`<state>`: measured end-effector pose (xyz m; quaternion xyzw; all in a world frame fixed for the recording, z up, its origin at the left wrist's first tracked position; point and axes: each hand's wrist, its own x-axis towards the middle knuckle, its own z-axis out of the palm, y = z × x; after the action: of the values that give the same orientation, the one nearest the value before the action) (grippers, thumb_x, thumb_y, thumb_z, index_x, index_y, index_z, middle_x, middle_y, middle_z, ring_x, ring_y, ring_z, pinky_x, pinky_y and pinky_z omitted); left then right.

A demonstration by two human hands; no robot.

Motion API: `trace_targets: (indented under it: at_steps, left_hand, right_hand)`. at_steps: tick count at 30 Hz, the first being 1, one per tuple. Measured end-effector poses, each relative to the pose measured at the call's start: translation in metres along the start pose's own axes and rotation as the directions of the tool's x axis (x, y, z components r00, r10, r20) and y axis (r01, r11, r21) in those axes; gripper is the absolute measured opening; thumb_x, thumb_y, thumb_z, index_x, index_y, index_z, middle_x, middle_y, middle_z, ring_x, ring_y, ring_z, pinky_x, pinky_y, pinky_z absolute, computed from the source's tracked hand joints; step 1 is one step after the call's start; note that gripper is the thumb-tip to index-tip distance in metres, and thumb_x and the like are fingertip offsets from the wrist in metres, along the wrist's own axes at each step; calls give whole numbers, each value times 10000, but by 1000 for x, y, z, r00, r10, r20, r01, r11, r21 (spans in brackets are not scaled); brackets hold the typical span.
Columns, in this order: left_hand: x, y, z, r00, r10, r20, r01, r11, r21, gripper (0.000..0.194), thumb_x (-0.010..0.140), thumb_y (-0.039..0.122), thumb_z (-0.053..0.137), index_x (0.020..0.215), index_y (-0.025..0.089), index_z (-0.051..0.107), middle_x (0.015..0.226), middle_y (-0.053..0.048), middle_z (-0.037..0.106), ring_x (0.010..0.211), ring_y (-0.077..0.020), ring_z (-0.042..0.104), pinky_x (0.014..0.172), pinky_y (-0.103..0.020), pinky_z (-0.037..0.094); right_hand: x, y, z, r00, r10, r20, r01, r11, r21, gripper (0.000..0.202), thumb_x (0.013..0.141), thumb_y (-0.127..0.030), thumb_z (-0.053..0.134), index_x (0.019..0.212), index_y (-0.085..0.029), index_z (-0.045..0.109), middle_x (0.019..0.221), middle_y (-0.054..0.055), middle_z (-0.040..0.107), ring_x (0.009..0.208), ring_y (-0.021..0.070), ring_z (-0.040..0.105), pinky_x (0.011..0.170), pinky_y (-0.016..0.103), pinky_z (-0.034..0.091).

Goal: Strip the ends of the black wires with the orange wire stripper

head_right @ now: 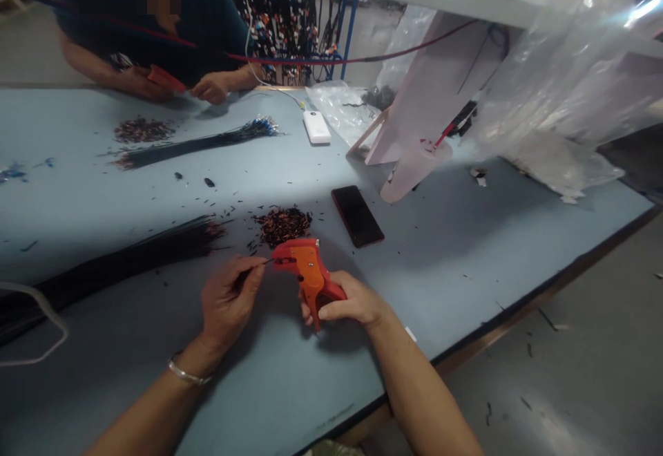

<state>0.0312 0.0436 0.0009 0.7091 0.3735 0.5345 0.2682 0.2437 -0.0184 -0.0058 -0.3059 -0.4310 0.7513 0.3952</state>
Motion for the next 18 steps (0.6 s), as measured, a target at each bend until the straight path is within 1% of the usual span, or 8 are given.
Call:
trace_targets:
  at_steps: [8,13,18]
  left_hand:
    - [0,0,0,1000,-6,23,6,1000,2,91,849,174,618,863,200,704,629,29,602,530,-83,507,511,-194,402]
    - [-2,-1,0,999,24,48,-23,1000,-4,98,849,151,617,872,197,701,658,23,627,564,-87,540,540,-195,421]
    - [-3,-2,0,999,19,46,-18,1000,-20,81,842,151,633,848,196,700,672,19,646,571,-85,545,543,-193,425]
  right_hand:
    - [0,-1,0,1000,24,-6,-24,1000,-1,434,709,-346,807,1012,-87,637,848,93,668,730,174,649,626,281,550]
    - [0,0,2,1000,26,13,-26,1000,-8,437,719,-368,803,1009,-89,632,852,89,665,731,166,647,633,273,546]
    - [1,2,2,999,38,16,-38,999,23,453,718,-358,808,1024,-78,627,846,91,657,732,171,647,622,279,550]
